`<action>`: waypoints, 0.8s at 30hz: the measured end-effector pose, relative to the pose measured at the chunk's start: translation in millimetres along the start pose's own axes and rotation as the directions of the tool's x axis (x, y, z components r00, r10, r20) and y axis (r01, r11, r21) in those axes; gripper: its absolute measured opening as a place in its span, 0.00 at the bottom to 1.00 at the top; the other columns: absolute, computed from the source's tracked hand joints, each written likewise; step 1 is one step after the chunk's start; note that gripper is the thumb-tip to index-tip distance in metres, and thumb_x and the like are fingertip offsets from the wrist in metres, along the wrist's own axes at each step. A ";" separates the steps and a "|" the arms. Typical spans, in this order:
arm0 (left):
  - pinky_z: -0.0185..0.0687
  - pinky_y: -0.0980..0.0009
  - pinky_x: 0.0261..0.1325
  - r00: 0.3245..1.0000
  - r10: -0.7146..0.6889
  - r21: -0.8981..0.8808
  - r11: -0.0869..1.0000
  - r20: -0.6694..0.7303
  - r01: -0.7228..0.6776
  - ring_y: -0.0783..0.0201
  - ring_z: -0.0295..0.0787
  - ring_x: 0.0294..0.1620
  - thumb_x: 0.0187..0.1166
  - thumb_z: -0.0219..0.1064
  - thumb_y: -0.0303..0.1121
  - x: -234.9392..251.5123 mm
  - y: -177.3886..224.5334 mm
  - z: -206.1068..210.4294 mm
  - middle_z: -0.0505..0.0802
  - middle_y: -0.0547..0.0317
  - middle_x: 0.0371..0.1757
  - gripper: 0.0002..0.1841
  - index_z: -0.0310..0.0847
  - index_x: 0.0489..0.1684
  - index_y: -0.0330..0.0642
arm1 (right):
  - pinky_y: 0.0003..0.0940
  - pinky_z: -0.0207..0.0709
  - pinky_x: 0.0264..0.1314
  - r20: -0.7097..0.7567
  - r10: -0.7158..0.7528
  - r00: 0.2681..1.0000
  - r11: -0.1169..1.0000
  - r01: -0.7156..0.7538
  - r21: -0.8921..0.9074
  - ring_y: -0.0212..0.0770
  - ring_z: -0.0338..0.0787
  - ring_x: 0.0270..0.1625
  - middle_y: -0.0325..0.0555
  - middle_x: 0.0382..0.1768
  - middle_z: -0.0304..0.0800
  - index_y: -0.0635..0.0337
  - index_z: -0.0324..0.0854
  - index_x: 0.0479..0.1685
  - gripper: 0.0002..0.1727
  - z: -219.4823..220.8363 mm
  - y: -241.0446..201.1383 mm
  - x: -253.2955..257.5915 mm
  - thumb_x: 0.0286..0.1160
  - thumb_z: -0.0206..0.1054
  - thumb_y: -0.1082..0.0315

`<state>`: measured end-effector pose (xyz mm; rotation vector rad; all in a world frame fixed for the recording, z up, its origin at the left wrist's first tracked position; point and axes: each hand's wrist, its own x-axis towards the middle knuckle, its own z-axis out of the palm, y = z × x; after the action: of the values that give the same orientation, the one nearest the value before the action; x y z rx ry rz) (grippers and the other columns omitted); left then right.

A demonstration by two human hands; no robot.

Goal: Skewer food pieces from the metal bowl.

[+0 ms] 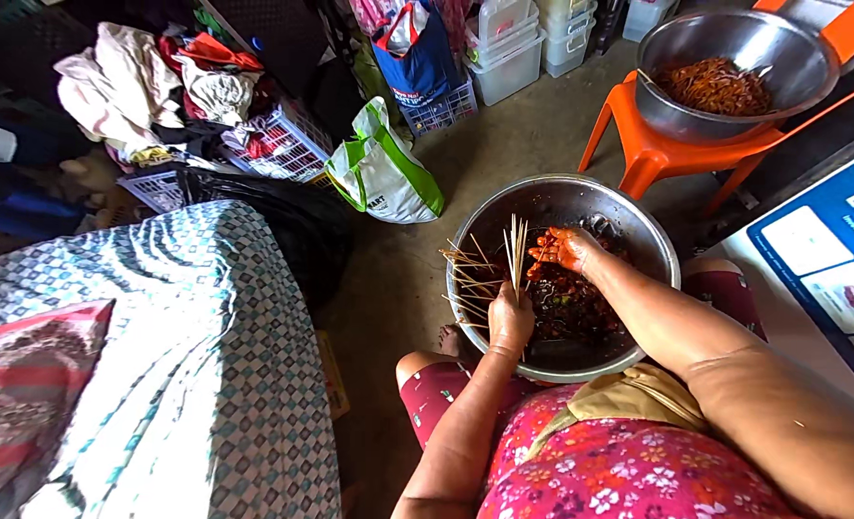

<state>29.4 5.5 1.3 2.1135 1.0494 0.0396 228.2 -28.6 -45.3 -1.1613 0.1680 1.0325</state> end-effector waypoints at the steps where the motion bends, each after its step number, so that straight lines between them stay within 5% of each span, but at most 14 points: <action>1: 0.84 0.52 0.55 1.000 -0.007 0.008 1.000 0.005 0.007 0.51 0.91 0.47 0.87 0.57 0.32 0.1 0.4 -0.2 0.92 0.45 0.43 0.14 0.81 0.60 0.34 | 0.45 0.90 0.48 -0.002 -0.016 1.000 1.000 0.016 -0.009 0.46 0.89 0.39 0.52 0.44 0.79 0.64 0.65 0.69 0.14 0.5 -0.1 -0.1 0.95 0.48 0.66; 6: 0.85 0.48 0.55 1.000 -0.027 0.033 0.999 0.016 0.026 0.47 0.93 0.48 0.88 0.56 0.34 -0.4 1.1 0.2 0.92 0.43 0.43 0.14 0.80 0.61 0.35 | 0.40 0.90 0.47 0.049 -0.019 0.999 0.992 0.025 -0.121 0.42 0.89 0.35 0.50 0.39 0.82 0.70 0.69 0.65 0.14 -0.7 0.5 0.5 0.94 0.48 0.70; 13: 0.86 0.45 0.54 1.000 0.017 -0.023 1.000 -0.023 -0.018 0.45 0.93 0.46 0.87 0.58 0.35 -4.9 -0.3 1.3 0.92 0.41 0.42 0.15 0.81 0.60 0.34 | 0.40 0.89 0.41 0.077 0.060 0.995 0.998 -0.058 -0.035 0.43 0.89 0.33 0.49 0.33 0.84 0.66 0.73 0.49 0.14 -0.2 1.3 -2.3 0.94 0.44 0.68; 24: 0.85 0.46 0.54 1.000 -0.009 -0.013 1.000 -0.020 0.008 0.46 0.92 0.46 0.89 0.56 0.35 -7.5 0.8 4.1 0.92 0.42 0.42 0.14 0.79 0.61 0.35 | 0.41 0.88 0.37 0.115 0.076 0.990 0.996 -0.072 -0.044 0.44 0.89 0.29 0.48 0.29 0.84 0.64 0.74 0.46 0.14 13.0 13.0 -29.1 0.94 0.45 0.66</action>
<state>26.4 -2.5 1.1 2.1011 1.0671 0.0632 197.5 -34.7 -31.0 -1.1343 0.0996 1.1706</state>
